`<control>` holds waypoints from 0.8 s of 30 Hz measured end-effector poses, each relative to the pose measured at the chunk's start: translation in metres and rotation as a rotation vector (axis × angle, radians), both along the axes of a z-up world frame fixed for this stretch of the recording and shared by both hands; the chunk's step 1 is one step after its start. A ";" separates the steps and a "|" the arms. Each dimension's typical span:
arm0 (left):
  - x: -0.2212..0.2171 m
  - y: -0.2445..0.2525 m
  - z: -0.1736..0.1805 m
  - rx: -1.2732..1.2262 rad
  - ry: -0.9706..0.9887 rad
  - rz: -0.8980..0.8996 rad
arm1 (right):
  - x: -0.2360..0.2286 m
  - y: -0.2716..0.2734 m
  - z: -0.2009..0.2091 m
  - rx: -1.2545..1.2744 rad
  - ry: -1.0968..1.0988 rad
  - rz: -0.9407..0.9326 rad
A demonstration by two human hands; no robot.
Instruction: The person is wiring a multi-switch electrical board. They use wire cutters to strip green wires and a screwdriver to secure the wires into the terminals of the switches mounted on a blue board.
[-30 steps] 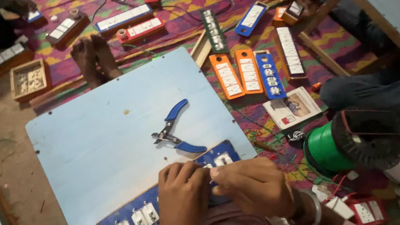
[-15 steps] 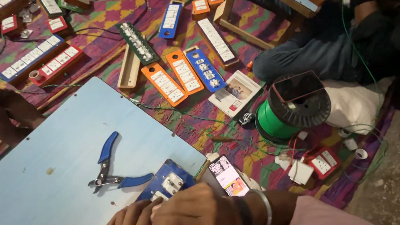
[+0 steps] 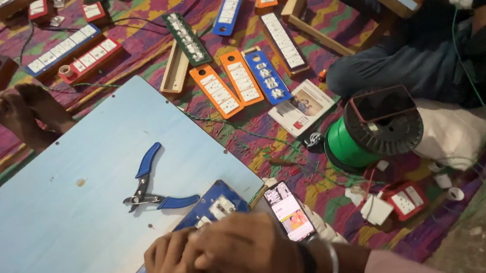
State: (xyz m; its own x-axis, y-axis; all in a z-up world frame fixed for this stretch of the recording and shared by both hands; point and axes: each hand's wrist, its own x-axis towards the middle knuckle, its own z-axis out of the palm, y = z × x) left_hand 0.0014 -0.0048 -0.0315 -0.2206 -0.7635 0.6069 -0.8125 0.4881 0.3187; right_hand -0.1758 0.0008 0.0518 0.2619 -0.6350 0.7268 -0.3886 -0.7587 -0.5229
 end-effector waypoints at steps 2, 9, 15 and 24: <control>-0.003 0.002 0.001 -0.008 -0.031 0.044 | -0.012 -0.003 0.001 0.090 0.032 0.146; -0.003 0.005 0.012 0.082 0.071 -0.056 | -0.021 -0.018 -0.011 0.198 0.031 0.372; -0.002 0.008 0.021 0.138 0.081 -0.059 | -0.003 0.001 -0.050 -0.104 0.023 0.111; 0.013 0.043 0.050 0.072 0.137 0.126 | 0.006 -0.040 0.005 0.309 -0.376 0.096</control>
